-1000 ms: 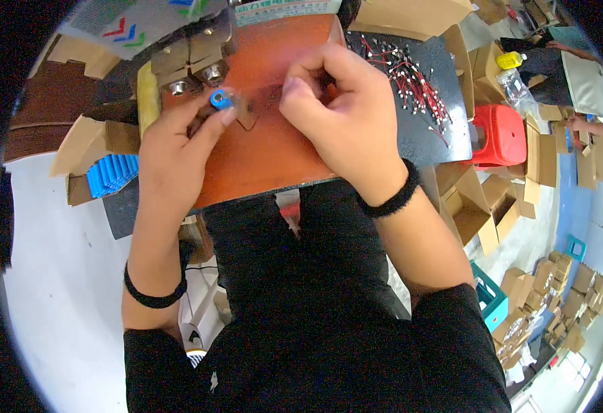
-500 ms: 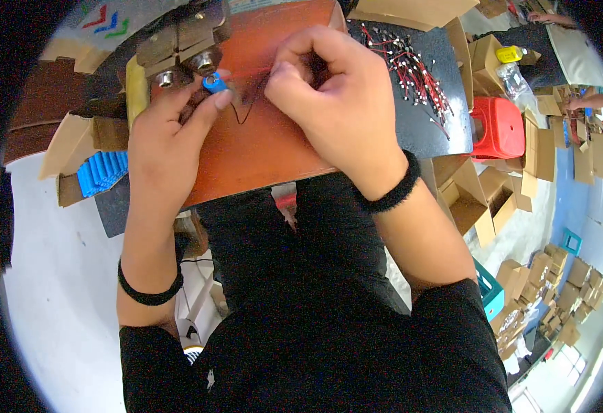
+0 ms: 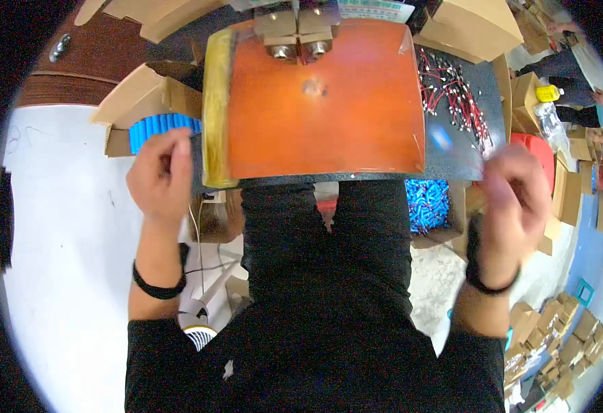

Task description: The person picks up a battery and a wire, positions them under a spot welder, and joins them together. After welding, the person sets the battery aside and repeats the process with a new battery and wire.

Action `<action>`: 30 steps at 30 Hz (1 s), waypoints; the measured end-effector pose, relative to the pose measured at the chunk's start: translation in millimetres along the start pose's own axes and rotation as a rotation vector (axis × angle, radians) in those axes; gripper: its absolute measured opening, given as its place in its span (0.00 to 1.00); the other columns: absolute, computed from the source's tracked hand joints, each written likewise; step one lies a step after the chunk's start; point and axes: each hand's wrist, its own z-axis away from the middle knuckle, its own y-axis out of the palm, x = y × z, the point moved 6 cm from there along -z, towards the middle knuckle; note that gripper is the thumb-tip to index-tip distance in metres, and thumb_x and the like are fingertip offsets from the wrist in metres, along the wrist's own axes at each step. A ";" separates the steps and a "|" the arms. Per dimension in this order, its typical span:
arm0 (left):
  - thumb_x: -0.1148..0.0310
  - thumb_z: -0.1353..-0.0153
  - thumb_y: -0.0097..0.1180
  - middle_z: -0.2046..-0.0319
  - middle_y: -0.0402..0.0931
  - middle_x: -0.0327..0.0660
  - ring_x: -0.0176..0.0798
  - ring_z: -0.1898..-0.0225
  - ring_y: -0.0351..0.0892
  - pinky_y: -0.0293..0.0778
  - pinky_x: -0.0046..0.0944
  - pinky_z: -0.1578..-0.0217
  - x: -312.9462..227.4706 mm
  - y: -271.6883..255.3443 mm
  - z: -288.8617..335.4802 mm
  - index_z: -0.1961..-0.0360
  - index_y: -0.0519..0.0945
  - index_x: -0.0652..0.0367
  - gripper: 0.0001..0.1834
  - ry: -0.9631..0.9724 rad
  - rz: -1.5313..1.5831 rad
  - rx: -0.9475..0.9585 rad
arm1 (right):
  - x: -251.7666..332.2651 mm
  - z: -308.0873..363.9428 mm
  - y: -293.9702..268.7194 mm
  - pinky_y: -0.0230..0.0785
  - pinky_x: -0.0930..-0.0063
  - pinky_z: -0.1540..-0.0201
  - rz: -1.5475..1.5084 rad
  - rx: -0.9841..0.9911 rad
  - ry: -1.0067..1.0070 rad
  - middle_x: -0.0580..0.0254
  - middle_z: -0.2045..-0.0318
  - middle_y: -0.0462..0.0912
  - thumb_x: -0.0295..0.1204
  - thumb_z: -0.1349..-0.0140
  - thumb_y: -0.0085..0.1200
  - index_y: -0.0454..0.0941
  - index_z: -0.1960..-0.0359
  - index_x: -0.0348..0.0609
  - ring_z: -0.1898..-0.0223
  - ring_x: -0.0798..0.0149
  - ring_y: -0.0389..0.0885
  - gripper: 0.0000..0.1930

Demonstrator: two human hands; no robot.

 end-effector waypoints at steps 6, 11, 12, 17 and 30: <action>0.72 0.49 0.60 0.57 0.77 0.42 0.46 0.52 0.75 0.67 0.47 0.52 57.4 20.9 -28.5 0.62 0.83 0.57 0.11 0.294 -0.871 0.345 | -91.3 94.3 -80.8 0.66 0.78 0.64 0.370 -0.039 0.429 0.65 0.72 0.76 0.24 0.43 0.52 0.75 0.67 0.37 0.68 0.73 0.72 0.04; 0.73 0.47 0.59 0.50 0.75 0.48 0.53 0.46 0.72 0.62 0.52 0.45 68.6 14.3 -28.1 0.53 0.80 0.59 0.18 0.042 -0.789 0.569 | -175.2 115.7 -86.9 0.70 0.65 0.59 0.727 0.155 0.510 0.51 0.66 0.78 0.30 0.43 0.56 0.74 0.54 0.34 0.64 0.55 0.78 0.17; 0.72 0.42 0.57 0.50 0.75 0.49 0.54 0.47 0.73 0.61 0.49 0.44 67.4 12.2 -25.5 0.51 0.79 0.60 0.16 0.110 -0.805 0.542 | -168.7 103.4 -86.5 0.70 0.65 0.58 0.696 0.071 0.446 0.51 0.66 0.77 0.30 0.44 0.57 0.75 0.54 0.35 0.62 0.55 0.78 0.17; 0.69 0.37 0.55 0.56 0.75 0.48 0.51 0.52 0.74 0.64 0.46 0.47 45.7 -22.0 -13.7 0.52 0.77 0.60 0.13 0.165 -0.501 0.185 | -127.5 18.3 -54.1 0.71 0.64 0.56 0.746 -0.102 0.158 0.53 0.61 0.79 0.31 0.43 0.58 0.78 0.56 0.42 0.57 0.55 0.78 0.14; 0.72 0.41 0.60 0.58 0.78 0.44 0.40 0.62 0.78 0.73 0.36 0.61 -77.4 70.1 -51.2 0.57 0.79 0.62 0.11 -0.059 0.271 0.274 | -91.1 -38.6 -71.4 0.71 0.71 0.62 0.823 -0.095 0.132 0.55 0.69 0.82 0.32 0.42 0.60 0.83 0.63 0.41 0.66 0.62 0.81 0.09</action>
